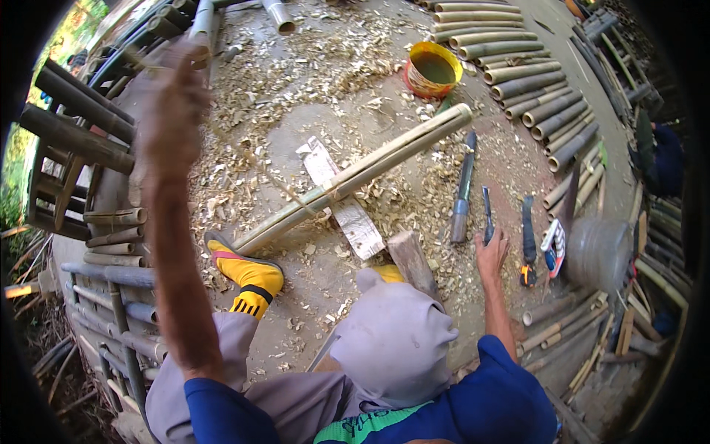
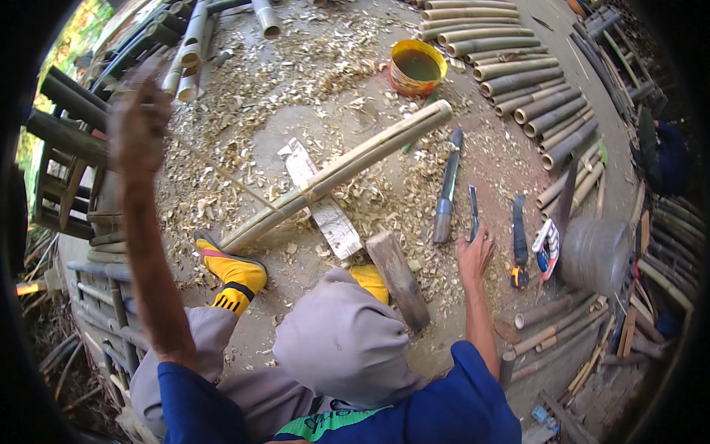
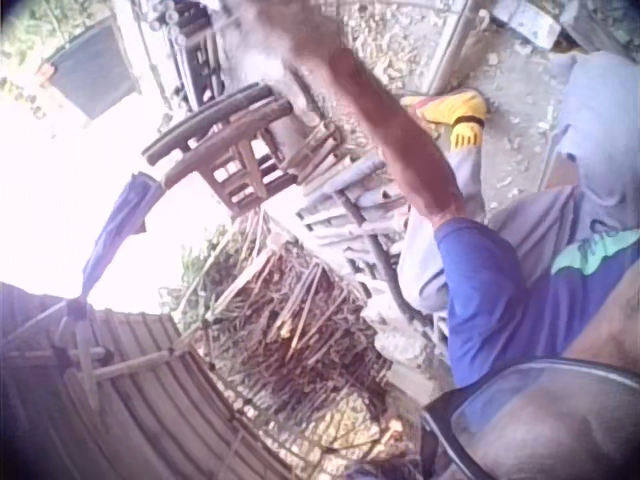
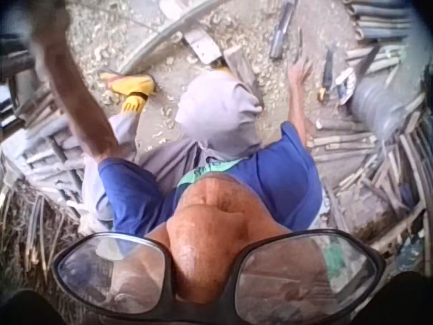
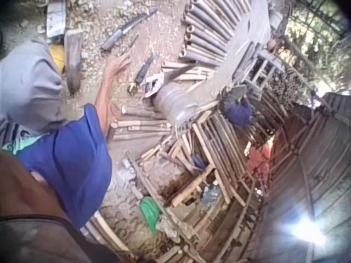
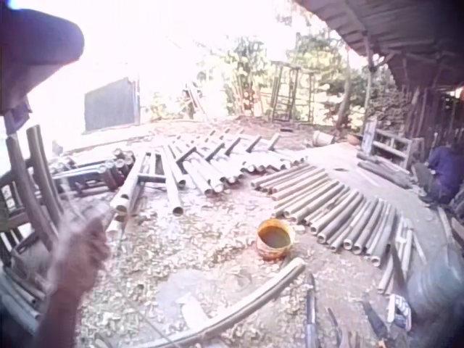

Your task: The person splits a long bamboo pole lengthwise using a chisel and a wooden mallet. They position the chisel on the bamboo, strike it with the mallet to drive the blade through the material, and rotate the pole to continue the split along its length.

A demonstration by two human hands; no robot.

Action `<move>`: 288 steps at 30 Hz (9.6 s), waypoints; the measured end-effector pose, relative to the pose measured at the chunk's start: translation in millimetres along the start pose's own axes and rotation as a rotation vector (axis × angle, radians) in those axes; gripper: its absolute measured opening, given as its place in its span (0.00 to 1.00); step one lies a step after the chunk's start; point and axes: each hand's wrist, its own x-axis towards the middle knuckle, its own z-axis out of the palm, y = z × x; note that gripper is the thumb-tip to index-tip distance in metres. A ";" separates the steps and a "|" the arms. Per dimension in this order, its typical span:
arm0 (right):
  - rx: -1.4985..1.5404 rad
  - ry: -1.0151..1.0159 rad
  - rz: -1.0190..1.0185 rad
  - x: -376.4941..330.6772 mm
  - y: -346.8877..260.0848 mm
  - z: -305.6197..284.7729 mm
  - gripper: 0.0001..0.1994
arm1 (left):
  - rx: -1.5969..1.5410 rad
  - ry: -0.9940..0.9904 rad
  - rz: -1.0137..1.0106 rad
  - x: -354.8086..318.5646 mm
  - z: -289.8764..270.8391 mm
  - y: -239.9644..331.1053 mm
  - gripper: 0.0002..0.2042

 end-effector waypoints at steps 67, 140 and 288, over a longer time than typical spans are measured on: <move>0.459 -0.234 0.086 23.2 -50.4 35.5 0.40 | -0.539 0.297 -0.019 -138.0 59.1 -78.7 0.22; 0.656 -0.776 -0.588 -177.1 -302.3 -144.1 0.25 | -0.225 0.327 0.368 -308.1 -84.8 59.9 0.25; 0.782 -0.910 -0.632 -146.8 -324.2 -130.5 0.25 | 0.141 0.191 -0.006 -314.8 -84.7 1.0 0.25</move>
